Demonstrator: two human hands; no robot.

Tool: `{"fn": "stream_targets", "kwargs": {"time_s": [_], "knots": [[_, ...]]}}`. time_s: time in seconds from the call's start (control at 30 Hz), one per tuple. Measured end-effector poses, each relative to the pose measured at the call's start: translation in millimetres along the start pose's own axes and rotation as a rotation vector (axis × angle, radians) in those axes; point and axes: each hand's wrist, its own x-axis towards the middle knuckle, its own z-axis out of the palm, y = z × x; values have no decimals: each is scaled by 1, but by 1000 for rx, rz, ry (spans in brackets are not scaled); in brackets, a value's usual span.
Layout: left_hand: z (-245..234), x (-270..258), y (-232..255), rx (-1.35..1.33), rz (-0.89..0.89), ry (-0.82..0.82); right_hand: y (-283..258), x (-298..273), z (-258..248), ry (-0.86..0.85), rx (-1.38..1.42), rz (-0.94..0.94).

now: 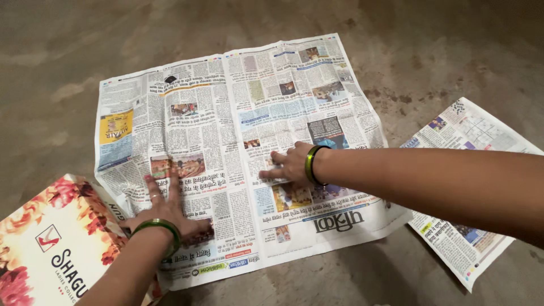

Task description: The person wraps a rectangular box using a newspaper. They unfold the newspaper, place the box on it, fold the paper around the box, and secure the folds with tape and scissors.

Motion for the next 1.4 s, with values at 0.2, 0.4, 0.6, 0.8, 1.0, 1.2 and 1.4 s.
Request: {"fn": "stream_targets", "kwargs": {"time_s": [0.2, 0.4, 0.6, 0.8, 1.0, 1.2, 1.4], "knots": [[-2, 32, 0, -244, -13, 30, 26, -10, 11, -80, -5, 99], [22, 58, -1, -299, 33, -100, 42, -17, 10, -164, -57, 112], [44, 78, -8, -211, -16, -112, 38, -25, 6, -131, -6, 109], [69, 111, -38, -157, 2, -189, 34, -29, 6, -175, 24, 143], [76, 91, -50, 226, 10, -236, 29, -22, 11, -140, 90, 126], [24, 40, -34, -63, 11, 8, 21, -17, 11, -175, 135, 118], [-10, -5, 38, -70, 197, 135, 2, -19, 1, -113, 145, 79]]}}
